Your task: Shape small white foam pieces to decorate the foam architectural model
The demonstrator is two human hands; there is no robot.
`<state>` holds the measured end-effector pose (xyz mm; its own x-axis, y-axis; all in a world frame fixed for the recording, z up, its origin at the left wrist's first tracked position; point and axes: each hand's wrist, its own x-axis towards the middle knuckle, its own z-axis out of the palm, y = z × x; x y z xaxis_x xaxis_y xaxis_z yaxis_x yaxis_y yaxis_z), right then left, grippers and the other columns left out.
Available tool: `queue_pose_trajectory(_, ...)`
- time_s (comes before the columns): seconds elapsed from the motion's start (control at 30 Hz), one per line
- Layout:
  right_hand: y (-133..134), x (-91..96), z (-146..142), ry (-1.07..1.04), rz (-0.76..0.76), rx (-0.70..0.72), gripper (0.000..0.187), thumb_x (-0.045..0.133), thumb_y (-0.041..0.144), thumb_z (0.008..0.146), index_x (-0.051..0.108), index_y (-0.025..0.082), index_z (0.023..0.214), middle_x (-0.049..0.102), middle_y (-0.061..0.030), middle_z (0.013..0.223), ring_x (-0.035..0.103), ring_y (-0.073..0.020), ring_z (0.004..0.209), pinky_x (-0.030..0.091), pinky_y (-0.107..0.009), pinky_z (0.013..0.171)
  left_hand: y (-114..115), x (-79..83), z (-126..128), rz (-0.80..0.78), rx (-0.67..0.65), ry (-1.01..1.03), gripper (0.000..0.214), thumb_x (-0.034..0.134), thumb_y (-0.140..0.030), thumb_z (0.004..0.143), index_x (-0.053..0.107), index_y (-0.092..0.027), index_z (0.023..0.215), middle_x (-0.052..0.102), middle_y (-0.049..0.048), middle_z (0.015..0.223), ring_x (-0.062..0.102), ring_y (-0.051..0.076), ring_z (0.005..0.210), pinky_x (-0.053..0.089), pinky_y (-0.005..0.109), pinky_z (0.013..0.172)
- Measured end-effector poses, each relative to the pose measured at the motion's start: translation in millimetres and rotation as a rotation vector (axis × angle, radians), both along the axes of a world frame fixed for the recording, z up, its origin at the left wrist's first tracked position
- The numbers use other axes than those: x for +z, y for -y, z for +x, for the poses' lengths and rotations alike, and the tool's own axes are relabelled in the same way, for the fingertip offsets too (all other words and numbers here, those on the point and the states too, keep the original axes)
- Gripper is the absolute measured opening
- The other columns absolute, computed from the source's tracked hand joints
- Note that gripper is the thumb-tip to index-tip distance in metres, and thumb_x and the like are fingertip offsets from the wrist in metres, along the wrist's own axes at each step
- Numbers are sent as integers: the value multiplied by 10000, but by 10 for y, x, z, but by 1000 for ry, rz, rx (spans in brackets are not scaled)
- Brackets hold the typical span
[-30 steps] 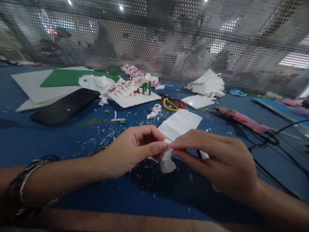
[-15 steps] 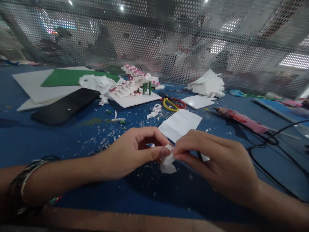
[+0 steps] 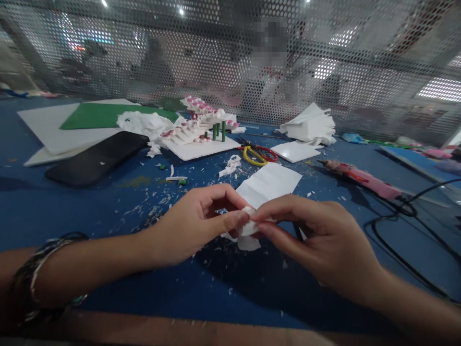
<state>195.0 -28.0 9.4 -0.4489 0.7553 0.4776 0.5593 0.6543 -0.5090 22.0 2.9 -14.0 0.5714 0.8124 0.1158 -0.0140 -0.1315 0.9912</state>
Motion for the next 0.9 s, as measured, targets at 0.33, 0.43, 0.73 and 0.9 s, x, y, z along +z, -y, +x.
queue_pose_trajectory(0.33, 27, 16, 18, 108, 100, -40, 105, 564, 130, 733, 598, 196, 806, 652, 64, 633, 490, -24, 389, 342, -141, 360, 0, 17, 11, 0, 14, -21, 44, 562, -182, 723, 568, -139, 718, 579, -21, 644, 528, 53, 569, 438, 133, 532)
queue_pose_trajectory(0.43, 36, 20, 24, 144, 111, -46, 74, 552, 137, 748, 586, 197, 776, 647, 71, 636, 494, -22, 399, 353, -133, 383, 7, 2, 6, 16, -3, -31, 40, 566, -183, 720, 566, -144, 725, 592, -17, 680, 546, 61, 611, 446, 130, 551)
queue_pose_trajectory(0.73, 14, -18, 58, 184, 85, 13, 40, 494, 169, 799, 529, 185, 793, 631, 54, 663, 556, -33, 522, 408, -110, 498, 2, -37, -8, 25, -68, -31, 39, 570, -194, 731, 572, -158, 746, 583, -29, 699, 539, 55, 639, 440, 110, 558)
queue_pose_trajectory(0.9, -16, -52, 52, 179, 50, -10, 32, 498, 165, 791, 517, 187, 776, 621, 52, 642, 558, -39, 523, 406, -115, 489, 28, -47, 7, 94, -2, -66, 52, 545, -179, 750, 588, -152, 760, 601, -31, 714, 550, 50, 657, 439, 101, 587)
